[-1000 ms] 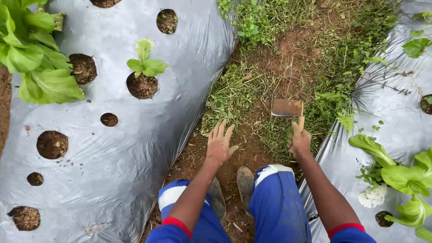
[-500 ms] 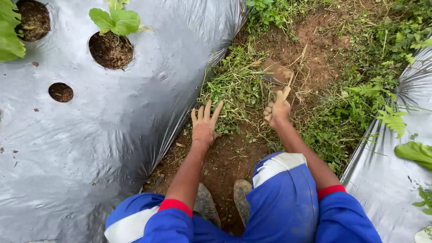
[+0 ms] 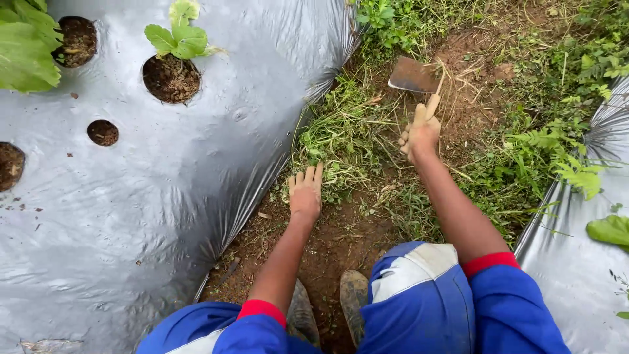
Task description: The person uses a hoe to cut and gather weeds from the ground between plastic-covered raised beds. They then squat and pull weeds by hand from the holes in the plastic mulch around the vegetable plants.
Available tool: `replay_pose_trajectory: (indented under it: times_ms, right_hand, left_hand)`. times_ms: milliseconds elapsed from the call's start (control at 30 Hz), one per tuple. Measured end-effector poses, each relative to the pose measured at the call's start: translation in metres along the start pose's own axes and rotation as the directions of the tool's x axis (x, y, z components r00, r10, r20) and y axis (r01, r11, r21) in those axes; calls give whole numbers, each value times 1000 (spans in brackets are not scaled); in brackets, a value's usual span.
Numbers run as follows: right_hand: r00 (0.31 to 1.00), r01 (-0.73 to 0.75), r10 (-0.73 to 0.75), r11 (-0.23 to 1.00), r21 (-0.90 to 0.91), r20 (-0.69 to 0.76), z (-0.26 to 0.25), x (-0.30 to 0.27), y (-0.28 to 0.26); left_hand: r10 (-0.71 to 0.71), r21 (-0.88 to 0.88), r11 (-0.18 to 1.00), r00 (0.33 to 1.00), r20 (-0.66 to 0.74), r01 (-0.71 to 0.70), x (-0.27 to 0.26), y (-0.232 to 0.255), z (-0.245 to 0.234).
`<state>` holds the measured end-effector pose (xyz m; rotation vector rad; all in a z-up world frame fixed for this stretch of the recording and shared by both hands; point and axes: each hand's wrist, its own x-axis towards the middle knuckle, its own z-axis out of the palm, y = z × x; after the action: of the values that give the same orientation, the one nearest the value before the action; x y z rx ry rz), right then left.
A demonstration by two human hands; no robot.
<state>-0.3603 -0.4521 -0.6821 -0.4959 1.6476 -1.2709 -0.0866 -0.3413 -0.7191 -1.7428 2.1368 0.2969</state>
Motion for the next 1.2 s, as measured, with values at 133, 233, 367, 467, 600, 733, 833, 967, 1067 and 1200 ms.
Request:
replay_pose_trajectory:
  times_ms: [133, 233, 367, 467, 600, 733, 833, 967, 1067, 1200]
  right_hand:
    - [992, -44, 42, 999, 18, 118, 44, 17, 15]
    - [943, -100, 154, 976, -191, 295, 60, -42, 30]
    - [925, -77, 189, 943, -325, 329, 40, -123, 60]
    - [907, 29, 177, 878, -478, 381, 7, -140, 120]
    - [915, 109, 158, 789, -604, 372, -18, -133, 165]
    - [921, 231, 51, 726, -648, 386, -10, -119, 144]
    - [936, 202, 45, 744, -637, 350, -7, -102, 101]
    - [966, 252, -206, 884, -394, 155, -14, -53, 18]
    - [963, 248, -255, 965, -85, -90, -18, 6, -24]
    - [969, -94, 162, 941, 326, -189, -47, 157, 33]
  left_hand:
    - [26, 5, 1000, 999, -32, -26, -3, -3, 10]
    - [68, 33, 997, 995, -69, -65, -11, -6, -3]
    - [196, 193, 966, 975, -103, -174, -34, -8, -61]
    - [372, 270, 901, 925, -79, -339, -25, -14, -53]
    - [408, 100, 911, 842, -355, -399, -23, -13, -8]
    - [340, 6, 938, 919, -199, -345, -9, -5, -15]
    - [314, -68, 945, 945, -92, -321, -2, -3, -6]
    - [345, -55, 935, 936, -72, -349, -7, -4, 3]
    - [413, 25, 908, 885, -214, -418, -21, -8, -2]
    - [499, 83, 866, 848, -177, -492, -24, -15, -19]
